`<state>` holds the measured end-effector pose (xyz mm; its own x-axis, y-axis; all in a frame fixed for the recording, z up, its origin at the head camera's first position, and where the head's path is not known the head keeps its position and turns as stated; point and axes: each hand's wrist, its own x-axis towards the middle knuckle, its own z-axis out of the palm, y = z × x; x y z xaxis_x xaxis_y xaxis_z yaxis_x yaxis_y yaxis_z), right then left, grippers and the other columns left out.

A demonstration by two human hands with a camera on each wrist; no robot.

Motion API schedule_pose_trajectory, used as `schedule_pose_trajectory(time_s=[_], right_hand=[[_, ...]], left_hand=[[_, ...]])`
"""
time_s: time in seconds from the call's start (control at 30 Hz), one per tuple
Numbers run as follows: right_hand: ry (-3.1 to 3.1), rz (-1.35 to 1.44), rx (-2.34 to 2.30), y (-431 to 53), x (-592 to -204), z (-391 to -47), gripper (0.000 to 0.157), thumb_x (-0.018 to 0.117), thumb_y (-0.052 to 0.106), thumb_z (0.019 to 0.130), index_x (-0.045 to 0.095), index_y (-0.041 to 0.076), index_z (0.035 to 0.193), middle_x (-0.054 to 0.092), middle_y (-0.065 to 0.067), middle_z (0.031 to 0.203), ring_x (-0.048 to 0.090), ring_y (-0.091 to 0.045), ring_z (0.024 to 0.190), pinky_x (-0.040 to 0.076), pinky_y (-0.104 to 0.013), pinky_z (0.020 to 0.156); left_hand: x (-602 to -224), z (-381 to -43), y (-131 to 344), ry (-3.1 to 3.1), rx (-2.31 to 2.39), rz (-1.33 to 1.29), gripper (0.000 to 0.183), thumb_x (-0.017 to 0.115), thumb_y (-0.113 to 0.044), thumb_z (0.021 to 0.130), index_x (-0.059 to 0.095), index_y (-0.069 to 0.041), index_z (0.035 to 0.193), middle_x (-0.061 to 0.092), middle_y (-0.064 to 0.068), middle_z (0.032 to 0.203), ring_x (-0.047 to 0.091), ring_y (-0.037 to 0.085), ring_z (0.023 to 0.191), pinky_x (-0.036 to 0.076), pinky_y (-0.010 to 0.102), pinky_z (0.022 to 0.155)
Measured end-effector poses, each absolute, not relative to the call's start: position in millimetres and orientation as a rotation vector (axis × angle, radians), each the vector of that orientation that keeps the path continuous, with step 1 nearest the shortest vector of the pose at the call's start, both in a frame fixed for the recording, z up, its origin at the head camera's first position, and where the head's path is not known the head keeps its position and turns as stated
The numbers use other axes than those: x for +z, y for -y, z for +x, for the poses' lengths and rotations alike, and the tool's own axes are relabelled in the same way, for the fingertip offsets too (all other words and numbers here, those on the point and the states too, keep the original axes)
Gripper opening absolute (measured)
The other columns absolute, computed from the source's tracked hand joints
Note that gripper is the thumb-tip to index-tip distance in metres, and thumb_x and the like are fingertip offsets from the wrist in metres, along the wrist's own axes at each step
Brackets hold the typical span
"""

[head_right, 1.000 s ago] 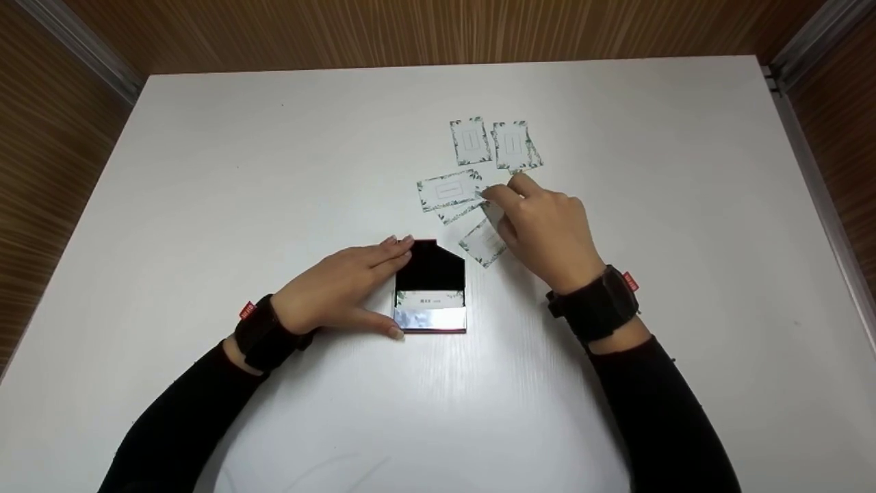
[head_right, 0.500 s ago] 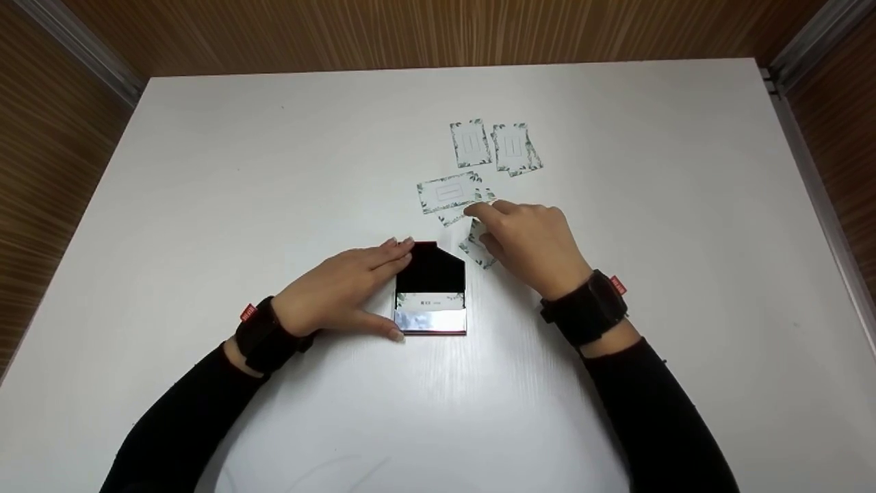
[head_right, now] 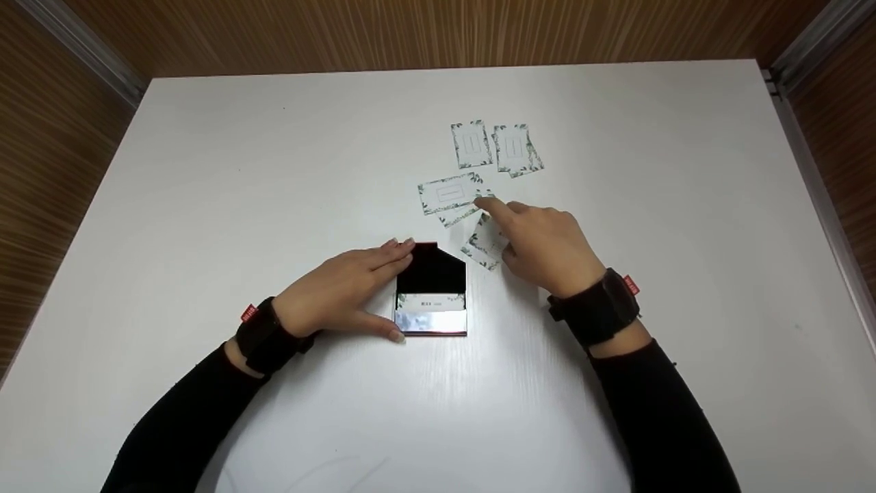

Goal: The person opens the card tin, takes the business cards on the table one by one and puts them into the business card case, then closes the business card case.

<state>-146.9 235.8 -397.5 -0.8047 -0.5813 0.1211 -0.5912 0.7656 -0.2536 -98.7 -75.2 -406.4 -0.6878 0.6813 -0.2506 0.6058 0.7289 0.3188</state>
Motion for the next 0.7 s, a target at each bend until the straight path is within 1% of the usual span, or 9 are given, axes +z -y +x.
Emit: schedule_pose_trajectory(time_s=[0.1, 0.2, 0.37, 0.53, 0.6, 0.7], right_hand=[[2.876, 0.985, 0.484, -236.7, -395.9, -147.1, 0.07, 0.055, -0.007, 0.078, 0.052, 0.019, 0.143, 0.068, -0.003, 0.077, 0.03, -0.009, 0.046, 0.03, -0.027, 0.045], [2.836, 0.999, 0.515, -236.5, -395.0, -147.5, 0.062, 0.059, -0.006, 0.081, 0.056, 0.018, 0.138, 0.075, -0.005, 0.088, 0.042, -0.009, 0.047, 0.036, -0.027, 0.048], [2.811, 1.001, 0.543, -234.6, -393.7, -147.8, 0.047, 0.066, -0.001, 0.085, 0.064, 0.016, 0.128, 0.073, 0.001, 0.08, 0.051, -0.007, 0.053, 0.041, -0.028, 0.05], [2.761, 1.031, 0.611, -232.0, -392.3, -146.2, 0.033, 0.068, 0.003, 0.087, 0.068, 0.015, 0.118, 0.074, 0.004, 0.079, 0.057, -0.006, 0.056, 0.044, -0.029, 0.052], [2.73, 1.051, 0.648, -230.6, -392.0, -145.4, 0.028, 0.069, 0.004, 0.087, 0.069, 0.015, 0.113, 0.073, 0.006, 0.077, 0.058, -0.006, 0.057, 0.044, -0.029, 0.052], [2.69, 1.079, 0.695, -227.6, -391.4, -143.9, 0.022, 0.072, 0.006, 0.086, 0.069, 0.014, 0.106, 0.071, 0.008, 0.074, 0.056, -0.004, 0.056, 0.044, -0.028, 0.052]], left_hand=[[-406.8, -99.0, 75.4, -2.581, 0.302, 1.008, 0.112, 0.068, -0.073, 0.077, 0.03, -0.004, 0.156, 0.017, 0.004, 0.167, 0.019, 0.023, 0.153, 0.025, 0.039, 0.122], [-406.2, -98.9, 75.5, -2.576, 0.308, 1.009, 0.112, 0.068, -0.073, 0.077, 0.03, -0.004, 0.156, 0.017, 0.004, 0.167, 0.019, 0.023, 0.153, 0.025, 0.039, 0.122], [-405.8, -98.5, 76.0, -2.573, 0.31, 1.008, 0.113, 0.068, -0.074, 0.077, 0.029, -0.004, 0.156, 0.017, 0.004, 0.167, 0.018, 0.023, 0.153, 0.025, 0.04, 0.122], [-407.4, -99.6, 76.2, -2.579, 0.313, 1.017, 0.113, 0.067, -0.074, 0.077, 0.029, -0.004, 0.156, 0.017, 0.005, 0.167, 0.019, 0.024, 0.153, 0.025, 0.04, 0.122], [-407.8, -100.0, 76.2, -2.578, 0.313, 1.018, 0.113, 0.067, -0.074, 0.077, 0.029, -0.004, 0.156, 0.017, 0.005, 0.167, 0.019, 0.024, 0.153, 0.025, 0.04, 0.122], [-407.6, -100.1, 76.2, -2.574, 0.309, 1.013, 0.113, 0.067, -0.074, 0.077, 0.029, -0.004, 0.157, 0.016, 0.005, 0.167, 0.018, 0.024, 0.153, 0.024, 0.04, 0.122]])
